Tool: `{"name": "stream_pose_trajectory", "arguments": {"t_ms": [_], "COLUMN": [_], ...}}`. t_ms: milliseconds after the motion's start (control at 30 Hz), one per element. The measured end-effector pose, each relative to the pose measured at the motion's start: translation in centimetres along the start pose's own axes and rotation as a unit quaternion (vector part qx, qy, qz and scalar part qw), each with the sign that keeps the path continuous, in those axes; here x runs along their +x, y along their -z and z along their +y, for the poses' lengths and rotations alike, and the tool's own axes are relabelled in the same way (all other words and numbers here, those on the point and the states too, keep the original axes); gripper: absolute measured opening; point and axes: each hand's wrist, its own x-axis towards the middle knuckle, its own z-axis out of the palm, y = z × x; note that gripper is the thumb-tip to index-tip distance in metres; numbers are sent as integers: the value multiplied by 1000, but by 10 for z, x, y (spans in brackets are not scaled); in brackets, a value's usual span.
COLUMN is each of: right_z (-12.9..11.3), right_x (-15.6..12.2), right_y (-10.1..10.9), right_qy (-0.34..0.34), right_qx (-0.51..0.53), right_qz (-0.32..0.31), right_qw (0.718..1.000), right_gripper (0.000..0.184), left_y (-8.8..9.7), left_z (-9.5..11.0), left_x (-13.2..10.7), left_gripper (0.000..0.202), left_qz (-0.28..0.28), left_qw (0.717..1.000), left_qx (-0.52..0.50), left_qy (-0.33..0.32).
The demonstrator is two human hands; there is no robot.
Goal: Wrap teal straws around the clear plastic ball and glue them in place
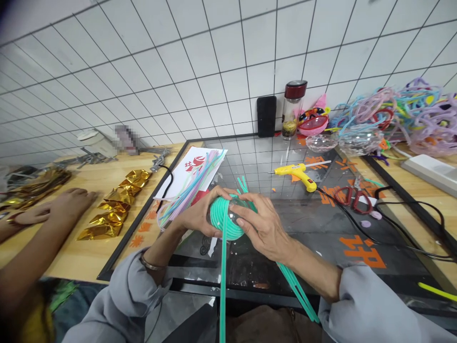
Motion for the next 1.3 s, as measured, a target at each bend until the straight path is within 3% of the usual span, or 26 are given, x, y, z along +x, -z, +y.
{"name": "stream_pose_trajectory", "arguments": {"t_ms": [100,200,233,300,333,433,567,867,1000,1100,1233,1300], "right_z": [15,49,62,87,97,117,126,135,120,103,84,75], "right_x": [2,8,9,11,12,10,10,13,21,23,19,17], "right_y": [4,21,29,44,51,61,59,63,66,67,63,59], "right_qy": [4,-116,-186,-336,-368,-400,-393,-407,-456,-428,-328,-293], "right_qx": [-46,-165,-220,-336,-355,-372,-399,-370,-340,-323,-251,-231], "right_qz": [6,46,40,-31,-40,-75,-145,-175,-106,-55,-5,2], "right_qw": [999,978,957,879,858,834,816,817,816,842,911,928], "right_gripper": [29,35,38,47,51,53,47,26,35,38,26,19], "left_y": [1,2,2,2,1,1,3,4,4,4,5,5], "left_z": [-2,-4,-5,-6,-7,-6,-5,-12,-11,-11,-11,-11], "left_x": [-1,-1,-1,-1,-1,1,1,0,0,1,1,1], "left_gripper": [75,74,74,75,75,74,75,76,75,76,77,76], "left_qz": [1,4,4,3,6,9,32,28,42,34,26,30], "left_qw": [1000,1000,1000,1000,1000,1000,999,999,999,999,999,999], "left_qx": [-5,-13,-14,-17,-18,-21,-32,-34,-26,-18,-9,-4], "left_qy": [-1,-4,-5,-9,-11,-9,0,-20,-12,-19,-23,-16]}}
